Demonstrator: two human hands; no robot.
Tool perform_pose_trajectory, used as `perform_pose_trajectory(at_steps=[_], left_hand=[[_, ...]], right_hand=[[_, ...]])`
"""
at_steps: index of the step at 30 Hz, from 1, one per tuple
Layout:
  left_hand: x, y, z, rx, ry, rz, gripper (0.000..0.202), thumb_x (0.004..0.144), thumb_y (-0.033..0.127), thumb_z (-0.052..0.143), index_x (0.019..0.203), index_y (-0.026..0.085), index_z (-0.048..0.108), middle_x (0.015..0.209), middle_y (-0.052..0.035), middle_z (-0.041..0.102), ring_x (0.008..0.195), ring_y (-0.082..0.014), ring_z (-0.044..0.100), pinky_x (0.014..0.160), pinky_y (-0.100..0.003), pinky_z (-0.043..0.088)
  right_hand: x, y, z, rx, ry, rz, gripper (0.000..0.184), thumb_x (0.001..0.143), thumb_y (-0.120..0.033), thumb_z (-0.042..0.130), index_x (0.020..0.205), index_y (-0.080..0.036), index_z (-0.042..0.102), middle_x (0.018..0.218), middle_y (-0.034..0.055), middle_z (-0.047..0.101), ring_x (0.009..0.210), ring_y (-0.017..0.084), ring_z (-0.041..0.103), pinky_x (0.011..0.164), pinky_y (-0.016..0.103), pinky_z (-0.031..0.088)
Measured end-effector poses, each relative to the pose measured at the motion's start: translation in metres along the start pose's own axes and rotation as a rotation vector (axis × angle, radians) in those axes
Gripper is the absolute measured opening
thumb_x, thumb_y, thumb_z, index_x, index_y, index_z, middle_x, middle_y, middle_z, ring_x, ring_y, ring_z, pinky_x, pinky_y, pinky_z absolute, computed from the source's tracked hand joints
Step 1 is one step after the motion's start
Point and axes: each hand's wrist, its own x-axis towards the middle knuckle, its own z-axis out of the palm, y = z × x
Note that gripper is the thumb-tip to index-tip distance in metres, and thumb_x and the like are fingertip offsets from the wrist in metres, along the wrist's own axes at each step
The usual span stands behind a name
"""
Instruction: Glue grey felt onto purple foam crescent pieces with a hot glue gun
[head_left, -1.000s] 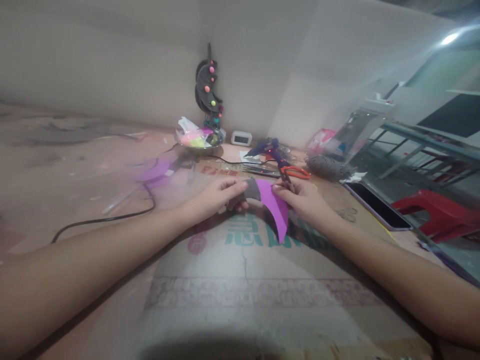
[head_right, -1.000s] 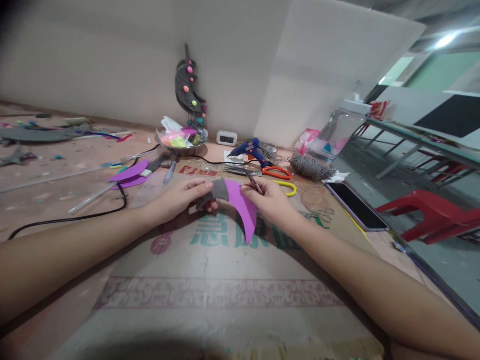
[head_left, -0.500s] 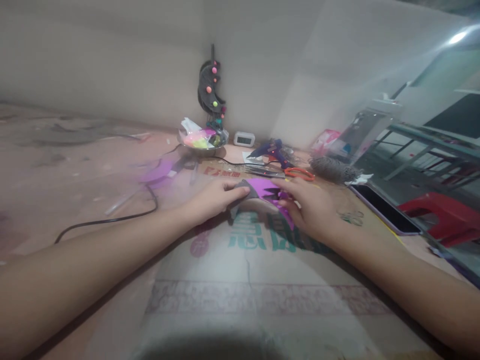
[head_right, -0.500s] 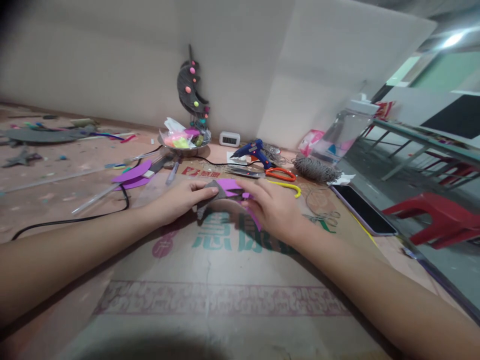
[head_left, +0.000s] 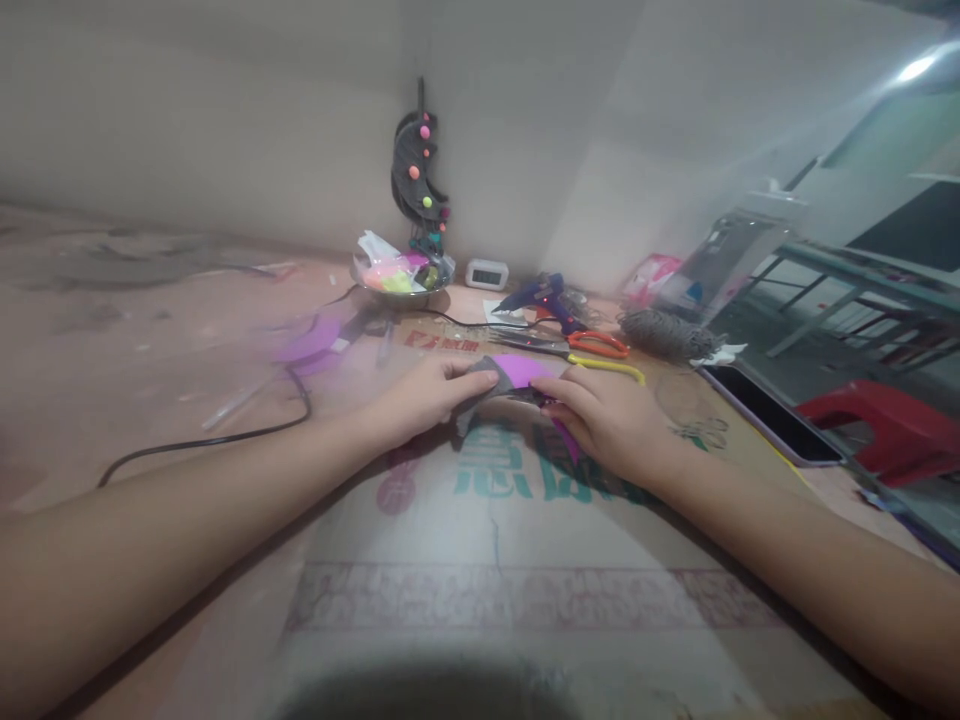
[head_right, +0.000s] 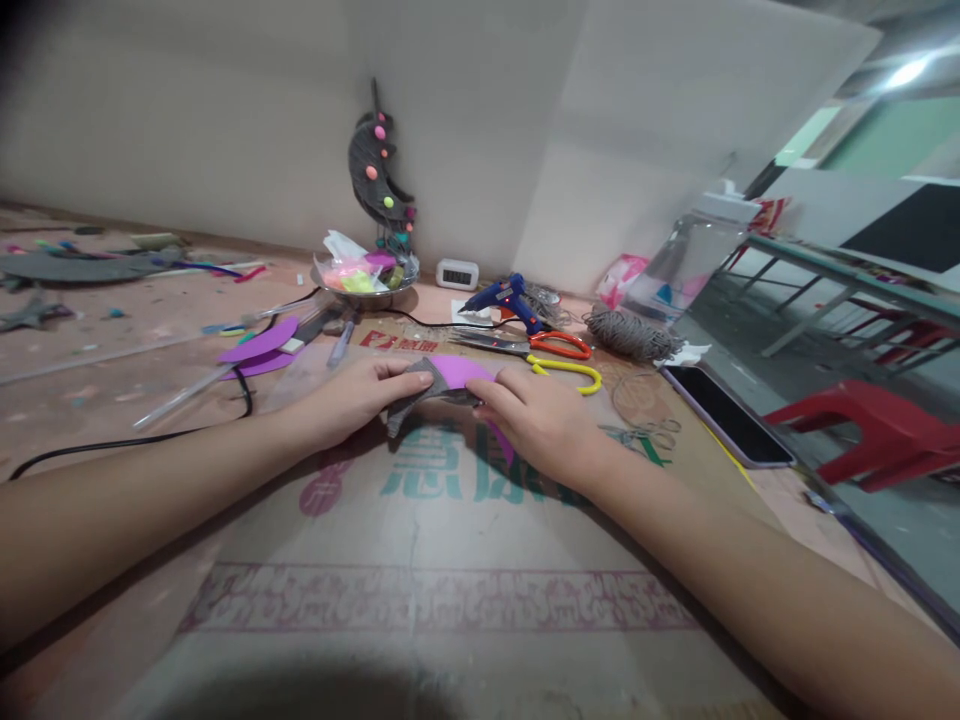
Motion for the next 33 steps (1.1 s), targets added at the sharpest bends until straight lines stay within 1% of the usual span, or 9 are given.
perform_pose_trajectory(at_steps=[5,10,15,19,23,28,33], left_hand=[[-0.0008,0.0038,0.0008,-0.002,0.011,-0.023,0.029,0.082,0.042,0.058,0.084,0.016,0.070,0.068,-0.0021,0.063,0.056,-0.0132,0.054,0.050,-0.023,0.042],[-0.0011,0.0060,0.0010,0.004,0.023,-0.010,0.027,0.082,0.040,0.059,0.082,0.016,0.070,0.071,-0.0019,0.065,0.060,-0.0132,0.055,0.054,-0.023,0.042],[-0.0012,0.0054,0.0006,-0.004,0.020,-0.040,0.028,0.081,0.042,0.060,0.079,0.016,0.068,0.065,-0.0006,0.061,0.053,-0.0120,0.052,0.049,-0.022,0.040],[-0.0009,0.0046,-0.0001,0.015,0.022,-0.023,0.027,0.082,0.042,0.060,0.079,0.016,0.068,0.063,0.0003,0.060,0.053,-0.0113,0.051,0.048,-0.021,0.038],[-0.0002,0.0028,-0.0006,-0.005,0.004,-0.024,0.028,0.083,0.043,0.058,0.081,0.016,0.068,0.063,0.0005,0.059,0.051,-0.0112,0.051,0.048,-0.022,0.039],[0.0004,0.0010,-0.0009,-0.028,-0.006,-0.010,0.028,0.083,0.042,0.059,0.084,0.016,0.069,0.068,-0.0009,0.062,0.055,-0.0117,0.052,0.049,-0.022,0.038],[0.0003,-0.0001,-0.0015,-0.012,-0.005,0.004,0.029,0.082,0.044,0.059,0.082,0.017,0.069,0.067,-0.0019,0.064,0.056,-0.0139,0.055,0.049,-0.023,0.040]], right_hand=[[0.0013,-0.0005,-0.0004,0.019,-0.016,0.033,0.029,0.099,-0.029,0.039,0.111,-0.016,0.062,0.076,0.0058,0.062,0.063,0.016,0.052,0.055,0.028,0.033],[0.0008,0.0001,-0.0001,0.024,0.002,0.041,0.032,0.099,-0.031,0.037,0.109,-0.015,0.063,0.077,0.0063,0.063,0.062,0.016,0.053,0.055,0.027,0.034],[0.0007,-0.0001,0.0003,0.022,-0.013,0.055,0.032,0.099,-0.031,0.037,0.109,-0.016,0.063,0.076,0.0060,0.063,0.063,0.015,0.053,0.056,0.027,0.033],[0.0008,0.0001,0.0004,0.027,-0.016,0.053,0.032,0.099,-0.030,0.036,0.109,-0.017,0.063,0.075,0.0054,0.062,0.062,0.015,0.052,0.055,0.027,0.033],[0.0004,0.0006,0.0007,0.012,-0.025,0.047,0.032,0.099,-0.031,0.036,0.110,-0.018,0.063,0.076,0.0054,0.062,0.063,0.015,0.052,0.056,0.027,0.034],[0.0004,0.0009,0.0001,0.019,-0.007,0.024,0.032,0.099,-0.030,0.037,0.109,-0.016,0.064,0.076,0.0061,0.063,0.064,0.015,0.053,0.056,0.027,0.035],[0.0004,0.0007,-0.0009,0.023,0.005,0.014,0.032,0.099,-0.029,0.038,0.108,-0.015,0.066,0.074,0.0057,0.063,0.062,0.015,0.053,0.054,0.027,0.035]])
